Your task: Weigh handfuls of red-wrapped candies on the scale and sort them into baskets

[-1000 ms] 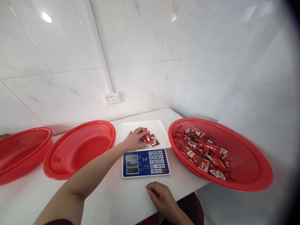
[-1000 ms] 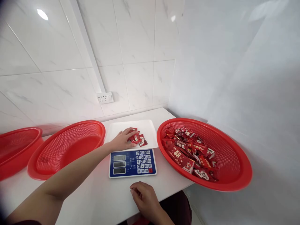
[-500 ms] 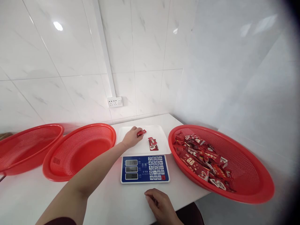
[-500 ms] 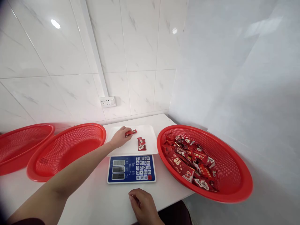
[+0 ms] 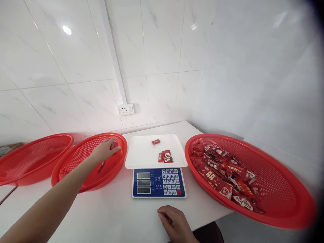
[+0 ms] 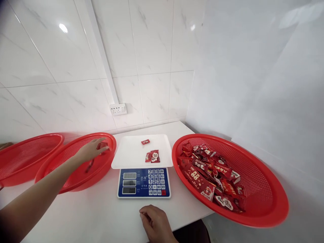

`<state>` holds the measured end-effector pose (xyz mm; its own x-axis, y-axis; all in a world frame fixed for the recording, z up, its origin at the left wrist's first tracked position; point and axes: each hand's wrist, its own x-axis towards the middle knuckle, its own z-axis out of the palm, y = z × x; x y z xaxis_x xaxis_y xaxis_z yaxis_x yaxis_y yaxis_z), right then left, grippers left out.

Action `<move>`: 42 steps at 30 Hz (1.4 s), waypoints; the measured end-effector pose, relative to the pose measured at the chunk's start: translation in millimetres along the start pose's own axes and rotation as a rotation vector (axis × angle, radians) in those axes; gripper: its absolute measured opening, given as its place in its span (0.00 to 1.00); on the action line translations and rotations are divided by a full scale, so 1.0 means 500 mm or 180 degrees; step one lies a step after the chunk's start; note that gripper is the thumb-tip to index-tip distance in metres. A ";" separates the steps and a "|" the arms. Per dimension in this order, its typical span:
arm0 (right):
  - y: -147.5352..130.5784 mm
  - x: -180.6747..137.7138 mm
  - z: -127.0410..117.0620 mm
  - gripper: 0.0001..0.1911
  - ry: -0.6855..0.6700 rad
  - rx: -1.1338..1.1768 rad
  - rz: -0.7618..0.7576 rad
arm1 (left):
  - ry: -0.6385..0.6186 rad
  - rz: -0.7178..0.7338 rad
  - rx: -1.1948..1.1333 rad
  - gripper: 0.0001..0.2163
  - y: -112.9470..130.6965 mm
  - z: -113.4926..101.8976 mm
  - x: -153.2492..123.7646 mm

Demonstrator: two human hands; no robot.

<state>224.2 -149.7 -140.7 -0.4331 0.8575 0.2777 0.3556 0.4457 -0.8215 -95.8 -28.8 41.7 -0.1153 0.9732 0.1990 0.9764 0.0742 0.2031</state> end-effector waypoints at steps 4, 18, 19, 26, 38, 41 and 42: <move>0.006 0.002 0.004 0.12 0.0020 -0.0019 -0.0065 | -0.0178 0.0426 0.0006 0.28 0.070 0.051 0.020; -0.022 0.006 -0.009 0.12 0.0024 -0.0178 0.0195 | -0.0814 0.1693 -0.0292 0.28 0.403 0.221 0.032; -0.024 0.006 -0.009 0.12 0.0017 -0.0168 0.0209 | -0.0800 0.1735 -0.0293 0.27 0.406 0.218 0.027; -0.027 0.007 -0.012 0.12 -0.0030 -0.0122 0.0160 | -0.0542 0.1501 -0.0521 0.13 0.378 0.209 0.043; -0.031 0.003 -0.019 0.12 -0.0016 -0.0088 0.0086 | 0.0432 0.0445 -0.1111 0.10 0.160 0.032 0.041; -0.029 0.002 -0.018 0.12 -0.0048 -0.0094 0.0085 | 0.0499 0.0104 -0.1059 0.13 0.082 -0.002 0.017; -0.028 0.002 -0.018 0.12 -0.0056 -0.0088 0.0095 | 0.0497 0.0000 -0.1047 0.14 0.059 -0.007 0.010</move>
<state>226.1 -152.9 -124.3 -0.4365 0.8659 0.2443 0.3911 0.4272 -0.8152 -68.1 -22.3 52.2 -0.1665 0.9263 0.3379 0.8683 -0.0246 0.4954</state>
